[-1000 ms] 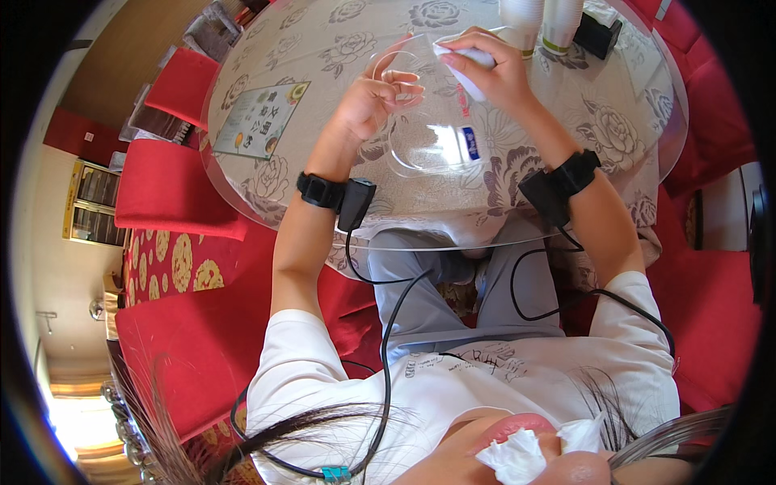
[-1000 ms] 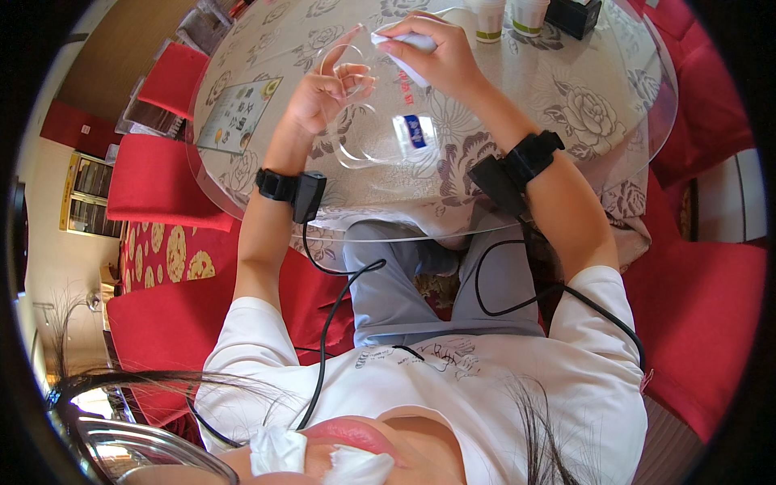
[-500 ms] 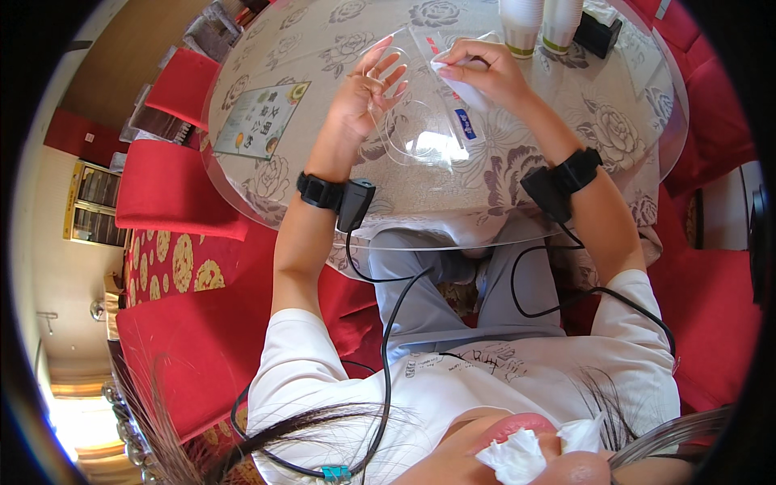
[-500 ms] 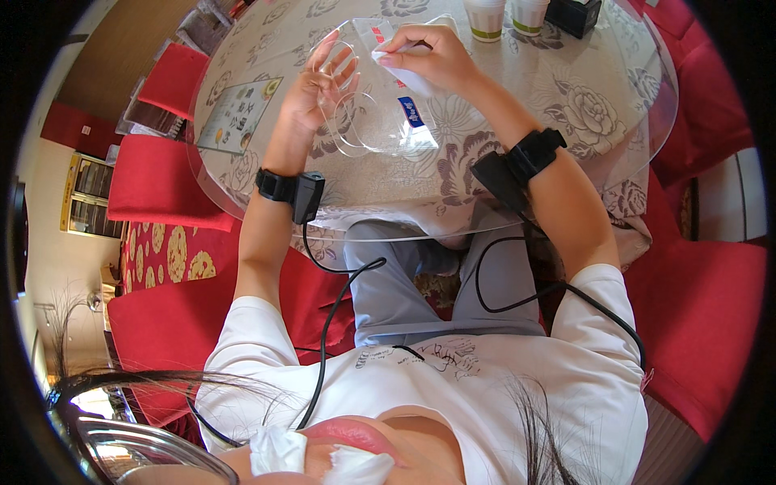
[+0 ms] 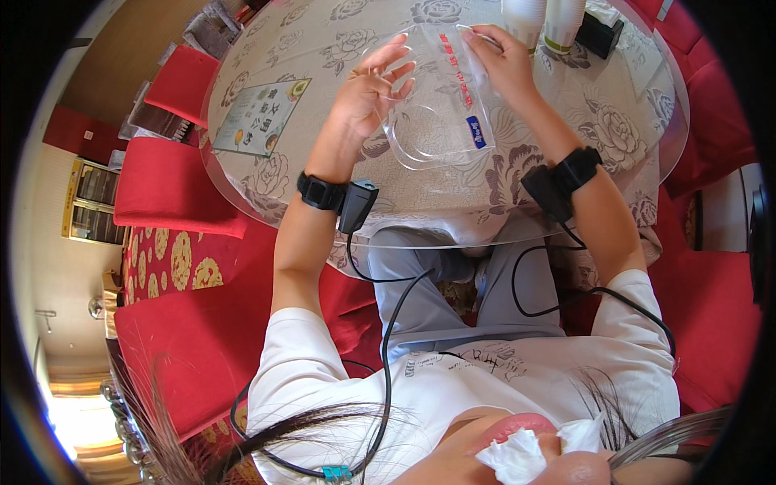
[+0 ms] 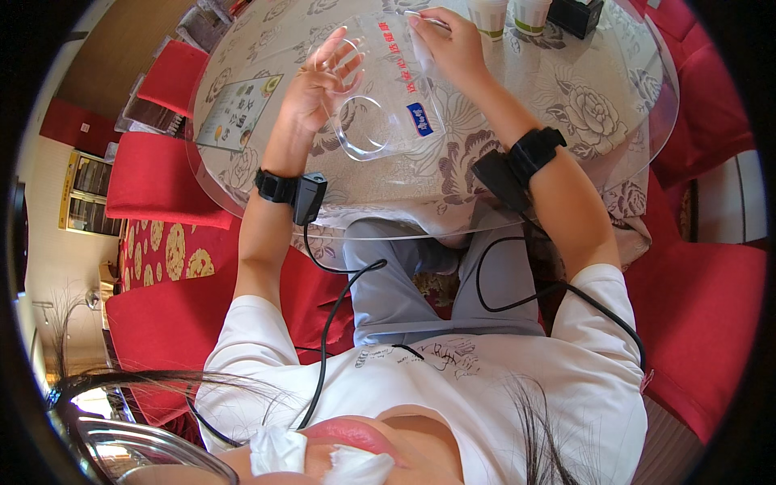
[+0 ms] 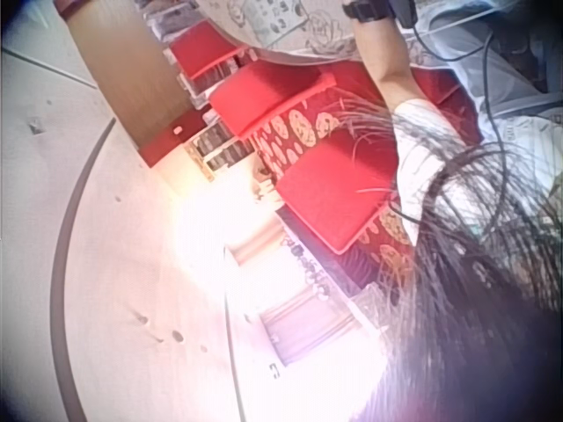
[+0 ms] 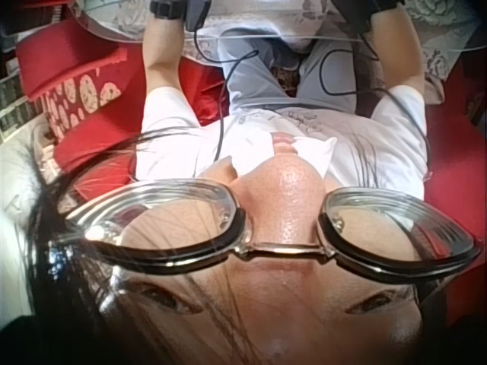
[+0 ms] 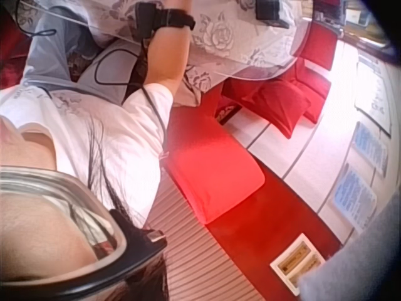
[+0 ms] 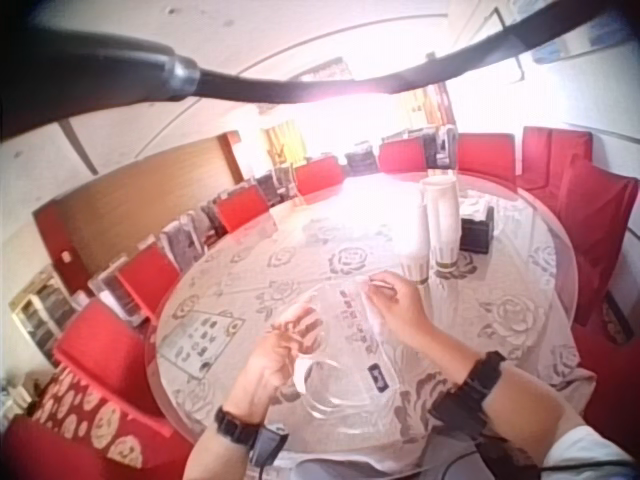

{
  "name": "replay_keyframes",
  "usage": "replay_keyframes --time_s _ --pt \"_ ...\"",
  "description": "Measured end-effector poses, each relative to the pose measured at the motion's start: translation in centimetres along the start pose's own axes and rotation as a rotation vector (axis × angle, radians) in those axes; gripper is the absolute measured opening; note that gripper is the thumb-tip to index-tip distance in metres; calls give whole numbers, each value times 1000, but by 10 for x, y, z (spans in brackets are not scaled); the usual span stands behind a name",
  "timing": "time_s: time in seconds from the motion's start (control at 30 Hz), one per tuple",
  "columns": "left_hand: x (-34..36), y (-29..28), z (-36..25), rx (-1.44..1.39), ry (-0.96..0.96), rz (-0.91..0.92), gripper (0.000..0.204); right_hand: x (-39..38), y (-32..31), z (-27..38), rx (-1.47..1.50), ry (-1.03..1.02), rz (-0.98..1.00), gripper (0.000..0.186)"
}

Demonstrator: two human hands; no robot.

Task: The person wipes a clear plastic curved frame using a white cloth while sitting at a table.

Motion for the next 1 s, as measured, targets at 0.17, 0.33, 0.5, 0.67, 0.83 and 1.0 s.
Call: replay_keyframes --time_s 0.17,0.33,0.5,0.67,0.83,1.0 --pt "-2 -7 -3 -95 98 29 74 -7 0 15 182 375 134 37" --pt "1 -12 -13 -348 188 247 69 -9 -1 20 339 312 441 54" --pt "-1 -11 -14 -353 117 242 65 -12 3 23 380 127 489 57" --pt "-1 -1 -6 -137 -23 259 62 -5 -2 36 193 -115 399 51" --pt "-3 4 1 -123 -73 229 58 -8 -1 32 176 -42 429 53" --pt "-3 1 1 -90 -64 246 57 -10 -1 36 374 80 515 45"
Point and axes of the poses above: each hand's wrist, its own x-axis towards the middle knuckle, its own y-axis out of the palm, z = x × y, the point moved 2 cm from there along x, towards the middle knuckle, and after that the axes turned 14 degrees about -x, right-handed, at the moved point
